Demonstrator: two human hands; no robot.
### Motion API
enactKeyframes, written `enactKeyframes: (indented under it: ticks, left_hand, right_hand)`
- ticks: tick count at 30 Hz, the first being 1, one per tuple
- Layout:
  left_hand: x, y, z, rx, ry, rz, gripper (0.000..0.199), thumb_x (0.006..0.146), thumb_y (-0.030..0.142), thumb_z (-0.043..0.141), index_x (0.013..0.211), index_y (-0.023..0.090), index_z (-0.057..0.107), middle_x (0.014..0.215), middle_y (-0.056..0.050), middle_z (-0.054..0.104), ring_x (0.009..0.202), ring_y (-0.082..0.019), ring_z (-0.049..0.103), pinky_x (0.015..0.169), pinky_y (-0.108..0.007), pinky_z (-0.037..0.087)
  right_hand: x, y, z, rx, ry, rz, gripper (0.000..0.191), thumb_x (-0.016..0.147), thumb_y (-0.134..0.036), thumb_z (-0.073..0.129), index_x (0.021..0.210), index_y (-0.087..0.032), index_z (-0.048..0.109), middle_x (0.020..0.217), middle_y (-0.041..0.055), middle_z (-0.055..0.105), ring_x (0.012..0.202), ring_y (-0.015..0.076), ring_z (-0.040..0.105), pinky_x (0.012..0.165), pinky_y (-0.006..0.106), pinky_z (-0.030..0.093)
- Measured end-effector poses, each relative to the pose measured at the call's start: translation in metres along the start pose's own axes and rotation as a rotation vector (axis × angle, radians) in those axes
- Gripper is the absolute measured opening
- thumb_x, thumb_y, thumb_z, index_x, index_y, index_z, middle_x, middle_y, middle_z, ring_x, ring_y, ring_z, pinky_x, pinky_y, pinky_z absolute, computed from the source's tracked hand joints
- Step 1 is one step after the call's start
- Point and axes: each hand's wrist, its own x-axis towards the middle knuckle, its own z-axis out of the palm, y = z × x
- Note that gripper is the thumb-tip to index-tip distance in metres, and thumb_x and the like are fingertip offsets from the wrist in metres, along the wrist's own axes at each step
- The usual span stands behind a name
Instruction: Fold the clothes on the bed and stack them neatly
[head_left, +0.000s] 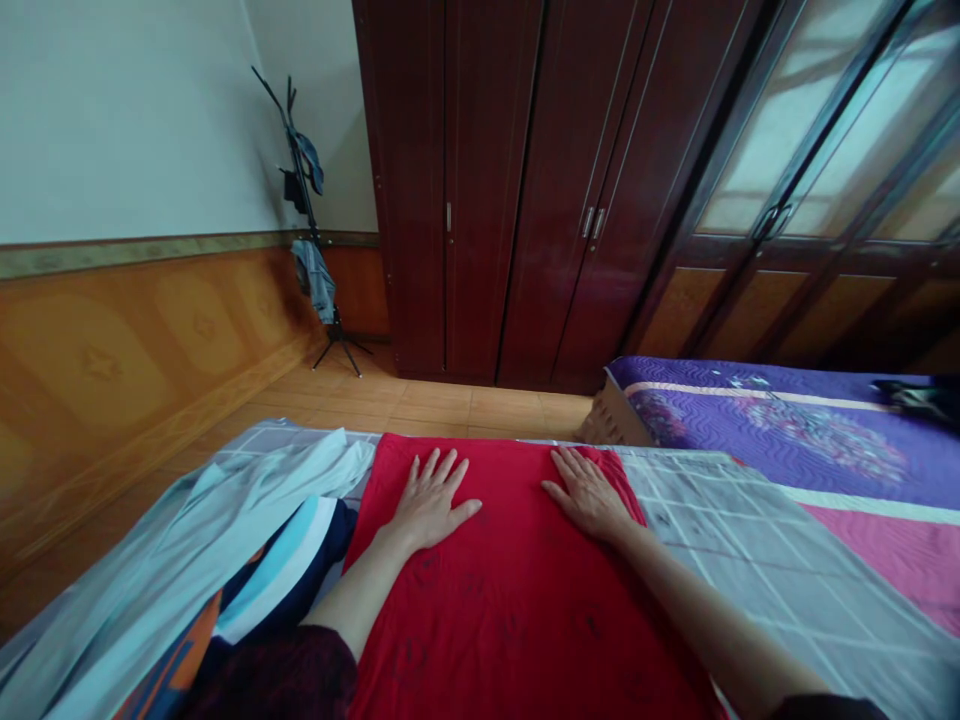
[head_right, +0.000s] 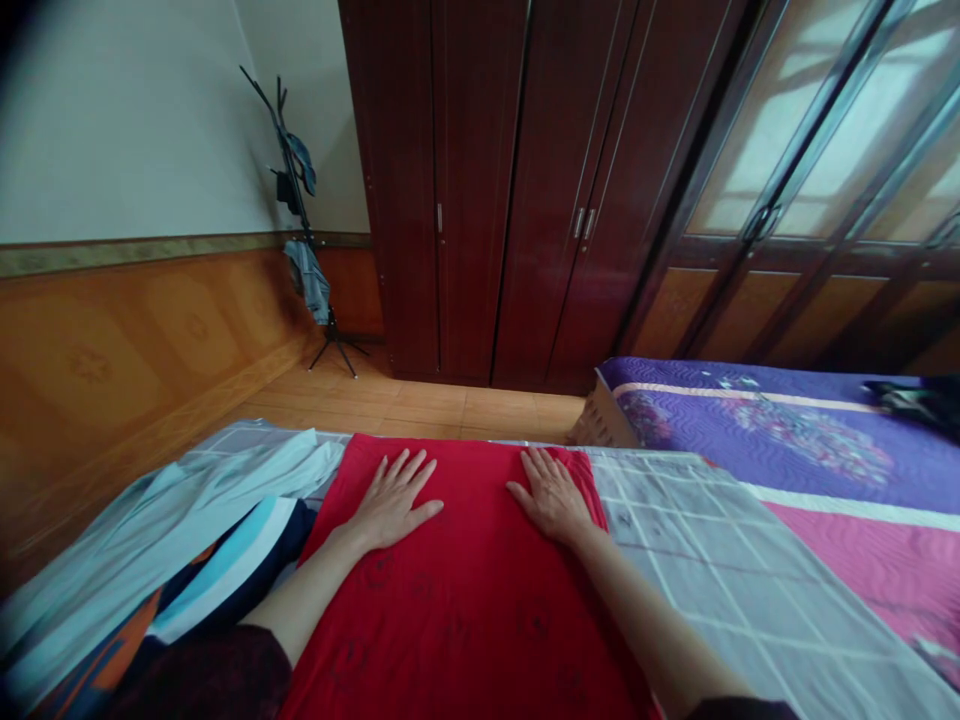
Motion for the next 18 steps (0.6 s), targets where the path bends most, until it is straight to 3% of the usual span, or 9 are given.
enactKeyframes:
  ticks: [3,5,7,10,12,14,18]
  left_hand:
    - [0.001,-0.003,0.003,-0.006,0.011,-0.007,0.079,0.086,0.072,0.021,0.147,0.023,0.024,0.155,-0.006,0.015,0.142,-0.032,0.004,0.112,-0.057,0.003]
    - [0.002,-0.004,0.005,-0.015,0.011,-0.006,0.079,0.085,0.072,0.021,0.148,0.023,0.023,0.155,-0.006,0.015,0.142,-0.033,0.004,0.112,-0.057,0.003]
    - [0.003,-0.004,0.007,-0.016,0.016,-0.007,0.080,0.085,0.072,0.021,0.147,0.023,0.024,0.155,-0.006,0.015,0.142,-0.033,0.004,0.112,-0.058,0.003]
    - [0.003,-0.005,0.009,-0.005,0.027,-0.009,0.080,0.085,0.072,0.020,0.147,0.023,0.024,0.155,-0.005,0.015,0.142,-0.033,0.004,0.112,-0.057,0.004]
    - [0.003,-0.005,0.010,0.002,0.030,-0.009,0.081,0.085,0.073,0.020,0.147,0.022,0.024,0.155,-0.005,0.015,0.142,-0.033,0.005,0.112,-0.057,0.005]
    - [0.003,-0.005,0.010,0.010,0.031,-0.007,0.081,0.085,0.073,0.019,0.147,0.022,0.025,0.155,-0.005,0.015,0.142,-0.033,0.006,0.112,-0.057,0.006]
    - [0.003,-0.004,0.009,0.022,0.029,-0.009,0.080,0.085,0.072,0.020,0.147,0.022,0.026,0.155,-0.006,0.017,0.142,-0.034,0.007,0.111,-0.058,0.007]
  right_hand:
    - [-0.027,0.043,-0.012,-0.059,0.009,0.183,0.065,0.093,-0.045,0.033,0.141,-0.001,0.035,0.147,0.0207,0.030,0.137,0.0336,0.025,0.110,0.049,0.022]
    - [-0.044,0.039,-0.017,-0.098,0.025,0.269,0.065,0.092,-0.043,0.036,0.141,0.000,0.034,0.147,0.0235,0.029,0.137,0.0370,0.024,0.108,0.053,0.022]
    - [-0.062,0.009,-0.015,-0.113,0.038,0.259,0.066,0.090,-0.045,0.040,0.142,-0.004,0.034,0.150,0.0212,0.024,0.138,0.0367,0.020,0.109,0.052,0.020]
    - [-0.089,-0.052,-0.004,-0.015,0.009,-0.034,0.066,0.090,-0.053,0.040,0.145,-0.017,0.031,0.152,0.0125,0.023,0.140,0.0292,0.019,0.112,0.046,0.019]
    - [-0.101,-0.070,0.001,0.060,-0.017,-0.203,0.064,0.091,-0.057,0.035,0.146,-0.025,0.028,0.153,0.0067,0.022,0.140,0.0252,0.017,0.113,0.044,0.018]
    - [-0.106,-0.058,0.000,0.060,0.002,-0.118,0.065,0.091,-0.058,0.034,0.145,-0.021,0.031,0.152,0.0090,0.024,0.140,0.0260,0.018,0.113,0.045,0.019]
    - [-0.109,0.000,-0.011,-0.061,0.065,0.280,0.066,0.092,-0.051,0.034,0.139,-0.006,0.040,0.146,0.0195,0.034,0.137,0.0334,0.026,0.108,0.051,0.024]
